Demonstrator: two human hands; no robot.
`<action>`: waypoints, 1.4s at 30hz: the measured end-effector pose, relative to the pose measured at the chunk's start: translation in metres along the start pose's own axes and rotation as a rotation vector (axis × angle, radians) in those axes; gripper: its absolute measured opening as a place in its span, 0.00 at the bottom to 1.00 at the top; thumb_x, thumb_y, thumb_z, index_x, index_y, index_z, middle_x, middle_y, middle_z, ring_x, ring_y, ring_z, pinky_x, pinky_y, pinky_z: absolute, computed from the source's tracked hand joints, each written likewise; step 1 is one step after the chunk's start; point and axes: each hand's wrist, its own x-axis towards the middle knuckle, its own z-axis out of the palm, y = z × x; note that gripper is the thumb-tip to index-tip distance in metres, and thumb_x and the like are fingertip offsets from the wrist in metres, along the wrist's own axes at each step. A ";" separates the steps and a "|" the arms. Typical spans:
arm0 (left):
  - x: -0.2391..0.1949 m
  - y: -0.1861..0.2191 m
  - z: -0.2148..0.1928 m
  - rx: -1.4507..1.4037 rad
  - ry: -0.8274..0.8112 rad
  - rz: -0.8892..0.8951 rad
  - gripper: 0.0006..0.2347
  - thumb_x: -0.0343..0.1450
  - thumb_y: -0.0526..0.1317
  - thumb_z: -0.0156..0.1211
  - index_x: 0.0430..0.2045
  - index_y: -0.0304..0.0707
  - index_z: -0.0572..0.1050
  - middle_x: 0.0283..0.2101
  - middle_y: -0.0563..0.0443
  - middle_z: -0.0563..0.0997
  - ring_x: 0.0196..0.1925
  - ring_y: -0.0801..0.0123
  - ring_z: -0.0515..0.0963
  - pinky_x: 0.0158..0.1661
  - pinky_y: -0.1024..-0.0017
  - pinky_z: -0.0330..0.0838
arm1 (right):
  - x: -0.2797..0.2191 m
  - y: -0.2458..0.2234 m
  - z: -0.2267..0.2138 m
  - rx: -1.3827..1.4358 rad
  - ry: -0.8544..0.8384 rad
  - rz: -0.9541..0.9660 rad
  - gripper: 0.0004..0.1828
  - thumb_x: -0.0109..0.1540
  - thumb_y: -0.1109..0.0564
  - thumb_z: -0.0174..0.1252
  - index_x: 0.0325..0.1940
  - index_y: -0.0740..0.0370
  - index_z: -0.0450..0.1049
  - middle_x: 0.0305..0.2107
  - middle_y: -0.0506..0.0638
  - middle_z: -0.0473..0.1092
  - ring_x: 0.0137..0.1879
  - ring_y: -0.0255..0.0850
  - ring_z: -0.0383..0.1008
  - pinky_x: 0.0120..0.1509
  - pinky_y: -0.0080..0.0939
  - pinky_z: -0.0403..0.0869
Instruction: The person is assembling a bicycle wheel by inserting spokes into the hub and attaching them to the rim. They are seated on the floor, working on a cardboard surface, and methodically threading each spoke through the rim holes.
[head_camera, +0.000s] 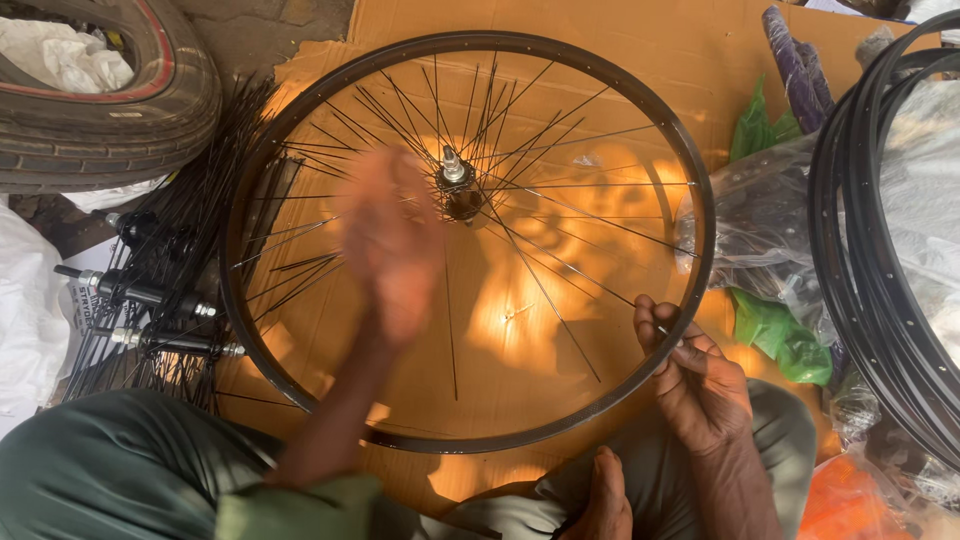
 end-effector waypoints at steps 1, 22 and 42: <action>0.011 -0.046 0.004 0.025 -0.035 -0.064 0.01 0.81 0.32 0.56 0.43 0.39 0.72 0.40 0.46 0.76 0.39 0.53 0.78 0.42 0.59 0.73 | 0.001 0.000 0.001 -0.024 -0.003 0.005 0.24 0.61 0.73 0.49 0.63 0.78 0.67 0.68 0.69 0.62 0.67 0.51 0.71 0.59 0.39 0.75; -0.017 -0.201 -0.034 0.208 -0.479 -0.646 0.15 0.65 0.23 0.64 0.45 0.21 0.71 0.44 0.29 0.74 0.35 0.53 0.80 0.35 0.69 0.79 | 0.010 -0.004 -0.001 0.022 0.169 -0.025 0.17 0.66 0.72 0.44 0.59 0.77 0.65 0.66 0.70 0.61 0.74 0.56 0.63 0.73 0.45 0.64; 0.039 -0.222 -0.043 -0.234 -0.873 -1.376 0.13 0.72 0.32 0.62 0.50 0.46 0.79 0.50 0.48 0.82 0.46 0.70 0.80 0.48 0.75 0.73 | 0.010 -0.006 -0.006 0.188 0.171 -0.007 0.17 0.67 0.73 0.44 0.61 0.80 0.65 0.64 0.71 0.62 0.72 0.58 0.65 0.72 0.47 0.65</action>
